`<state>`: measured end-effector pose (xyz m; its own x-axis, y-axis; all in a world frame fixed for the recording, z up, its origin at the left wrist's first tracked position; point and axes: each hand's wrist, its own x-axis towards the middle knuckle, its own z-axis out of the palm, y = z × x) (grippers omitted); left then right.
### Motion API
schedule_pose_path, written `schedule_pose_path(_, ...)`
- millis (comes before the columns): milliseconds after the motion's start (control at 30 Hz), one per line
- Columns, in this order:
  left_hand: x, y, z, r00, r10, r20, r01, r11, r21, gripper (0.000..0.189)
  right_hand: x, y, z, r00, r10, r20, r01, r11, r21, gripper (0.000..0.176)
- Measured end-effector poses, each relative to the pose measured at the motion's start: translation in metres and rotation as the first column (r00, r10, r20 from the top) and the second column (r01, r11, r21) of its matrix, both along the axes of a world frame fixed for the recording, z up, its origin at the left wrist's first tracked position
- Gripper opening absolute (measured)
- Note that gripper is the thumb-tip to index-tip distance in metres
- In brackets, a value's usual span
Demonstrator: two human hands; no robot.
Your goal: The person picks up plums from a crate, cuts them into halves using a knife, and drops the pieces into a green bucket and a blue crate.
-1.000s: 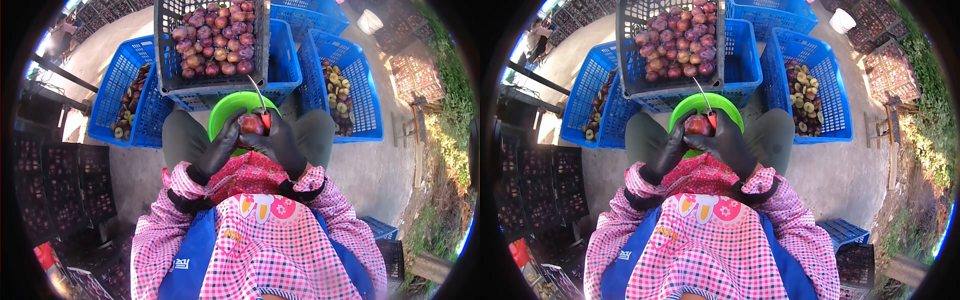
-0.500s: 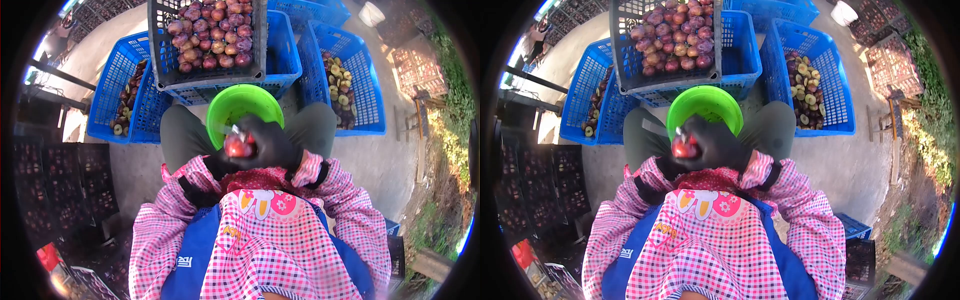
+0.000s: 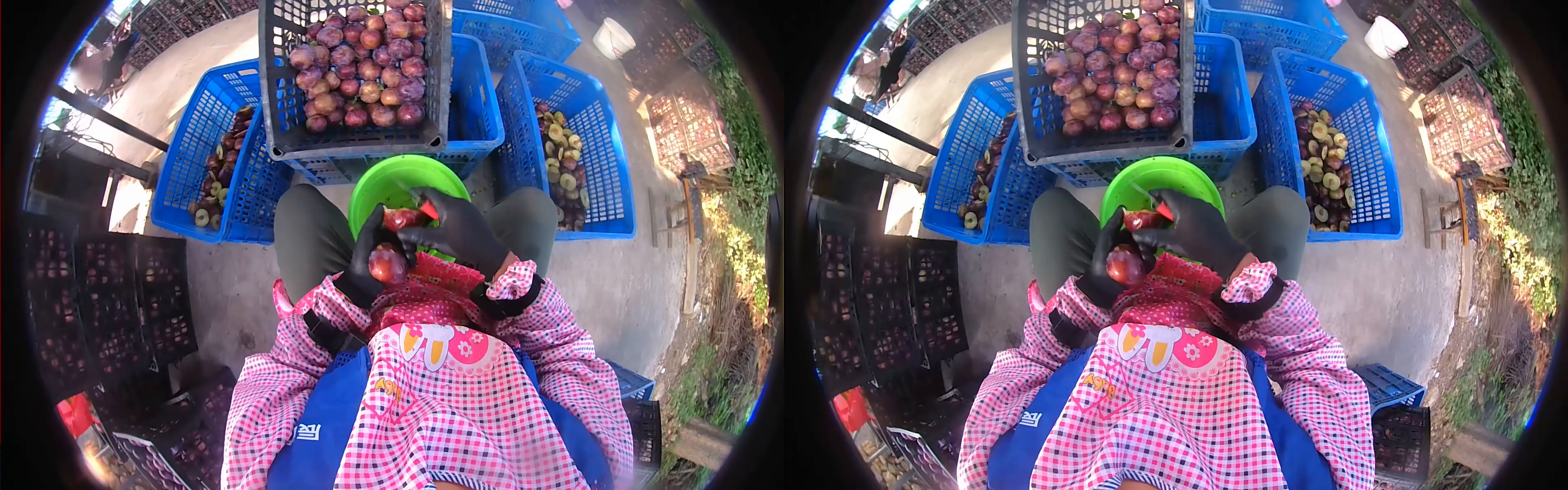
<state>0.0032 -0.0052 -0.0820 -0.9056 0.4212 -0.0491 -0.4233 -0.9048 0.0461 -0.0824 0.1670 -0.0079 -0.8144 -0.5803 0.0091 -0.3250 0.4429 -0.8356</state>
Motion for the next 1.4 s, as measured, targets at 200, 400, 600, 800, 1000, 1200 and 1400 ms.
schedule_pose_path(200, -0.01, -0.025, 0.07, 0.992, -0.046, 0.115, 0.12, 0.59, -0.799, 0.064, -0.007, 0.007, -0.01, 0.867, 0.112, 0.485, 0.031, 0.96, -0.277, 0.059)
schedule_pose_path(400, -0.029, -0.227, 0.114, 0.688, 0.215, -0.693, -0.277, -0.805, -0.525, 0.045, -0.061, 0.121, 0.078, 0.837, -0.472, -0.276, 0.464, 0.88, -0.097, 0.044)
schedule_pose_path(600, -0.15, -0.189, 0.082, 0.687, -0.438, -0.581, -0.568, -0.821, -0.053, 0.051, -0.085, 0.159, 0.043, 0.765, -0.566, -0.308, 0.59, 0.807, -0.017, 0.033)
schedule_pose_path(800, -0.251, -0.174, 0.017, 0.749, -0.653, 0.112, -0.649, -0.757, -0.074, 0.038, -0.081, 0.153, 0.004, 0.774, -0.538, -0.335, 0.545, 0.834, -0.08, 0.025)
schedule_pose_path(1000, -0.274, -0.177, 0.009, 0.729, -0.563, 0.389, -0.604, -0.797, -0.021, 0.037, -0.073, 0.151, 0.002, 0.779, -0.59, -0.212, 0.591, 0.804, -0.067, 0.029)
schedule_pose_path(1200, -0.18, -0.141, 0.055, 0.977, -0.039, -0.211, -0.169, 0.463, -0.87, 0.051, -0.046, 0.067, 0.045, 0.916, -0.4, -0.012, 0.387, 0.893, -0.229, 0.029)
schedule_pose_path(1400, -0.042, -0.046, 0.055, 0.97, 0.214, 0.113, -0.143, 0.883, -0.447, 0.063, 0.002, -0.007, 0.03, 0.964, -0.109, 0.243, 0.176, 0.946, -0.274, 0.023)
